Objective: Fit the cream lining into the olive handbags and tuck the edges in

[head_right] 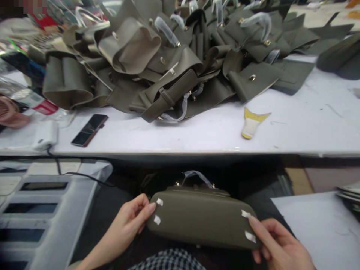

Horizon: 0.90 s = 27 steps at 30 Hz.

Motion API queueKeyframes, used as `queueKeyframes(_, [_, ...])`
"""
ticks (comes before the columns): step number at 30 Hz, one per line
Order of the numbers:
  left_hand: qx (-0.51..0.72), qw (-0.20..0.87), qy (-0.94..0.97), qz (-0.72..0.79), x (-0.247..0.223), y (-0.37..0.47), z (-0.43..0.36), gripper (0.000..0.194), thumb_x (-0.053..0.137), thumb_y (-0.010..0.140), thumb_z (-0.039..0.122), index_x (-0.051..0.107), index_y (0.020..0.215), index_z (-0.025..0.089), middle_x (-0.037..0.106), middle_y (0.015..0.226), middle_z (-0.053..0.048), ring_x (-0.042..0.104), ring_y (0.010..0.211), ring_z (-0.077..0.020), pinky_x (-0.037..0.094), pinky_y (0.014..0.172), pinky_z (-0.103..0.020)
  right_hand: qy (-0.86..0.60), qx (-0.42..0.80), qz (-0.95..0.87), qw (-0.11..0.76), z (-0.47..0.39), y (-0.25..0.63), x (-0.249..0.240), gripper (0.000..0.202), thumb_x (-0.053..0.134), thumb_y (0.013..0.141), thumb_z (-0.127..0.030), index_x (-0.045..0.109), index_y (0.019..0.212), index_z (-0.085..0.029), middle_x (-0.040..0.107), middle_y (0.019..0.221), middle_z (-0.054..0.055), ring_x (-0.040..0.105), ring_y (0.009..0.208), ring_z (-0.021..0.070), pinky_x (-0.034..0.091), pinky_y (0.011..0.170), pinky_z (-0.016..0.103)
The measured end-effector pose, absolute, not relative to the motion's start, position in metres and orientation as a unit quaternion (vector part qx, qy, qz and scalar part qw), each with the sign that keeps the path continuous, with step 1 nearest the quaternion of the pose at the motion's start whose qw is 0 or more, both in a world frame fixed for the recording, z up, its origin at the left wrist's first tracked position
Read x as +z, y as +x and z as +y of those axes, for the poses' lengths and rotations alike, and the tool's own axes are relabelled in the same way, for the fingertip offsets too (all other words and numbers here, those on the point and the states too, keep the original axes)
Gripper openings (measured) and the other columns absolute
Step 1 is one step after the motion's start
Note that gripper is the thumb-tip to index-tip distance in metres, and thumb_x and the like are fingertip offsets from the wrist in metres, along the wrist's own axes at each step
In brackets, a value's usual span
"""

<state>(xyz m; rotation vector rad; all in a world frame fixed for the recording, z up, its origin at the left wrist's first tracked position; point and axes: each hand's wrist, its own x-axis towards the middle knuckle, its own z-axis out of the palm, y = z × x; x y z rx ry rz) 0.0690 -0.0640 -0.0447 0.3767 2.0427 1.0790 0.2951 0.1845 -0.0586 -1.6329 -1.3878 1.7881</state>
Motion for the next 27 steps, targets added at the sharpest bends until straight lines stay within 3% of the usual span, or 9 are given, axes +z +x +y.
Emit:
queueKeyframes(9, [0.417,0.422,0.156,0.79,-0.043,0.064,-0.067,0.051,0.046,0.087,0.067,0.043,0.067,0.02,0.039,0.056,0.005,0.035,0.053,-0.0104,0.027,0.049,-0.022,-0.587,0.644,-0.46,0.171,0.179,0.28,-0.039,0.052,0.088,0.049,-0.054,0.052,0.05,-0.016,0.042,0.049,-0.004,0.039,0.043,0.0078,0.038,0.034,0.019])
queueKeyframes(18, [0.482,0.455,0.105,0.742,-0.033,0.061,-0.055,0.052,0.059,0.078,0.067,0.044,0.063,0.019,0.038,0.051,0.006,0.031,0.048,-0.0084,0.021,0.046,-0.021,-0.601,0.648,-0.441,0.154,0.181,0.281,-0.038,0.052,0.089,0.046,-0.053,0.052,0.05,-0.016,0.043,0.052,-0.003,0.041,0.045,0.0083,0.039,0.036,0.018])
queueKeyframes(27, [0.507,0.434,0.102,0.738,-0.042,0.068,-0.063,0.049,0.056,0.083,0.063,0.044,0.067,0.019,0.035,0.058,0.006,0.028,0.054,-0.0091,0.023,0.049,-0.021,-0.614,0.653,-0.419,0.145,0.181,0.284,-0.039,0.055,0.088,0.047,-0.055,0.049,0.049,-0.016,0.042,0.051,-0.003,0.042,0.047,0.0083,0.041,0.039,0.017])
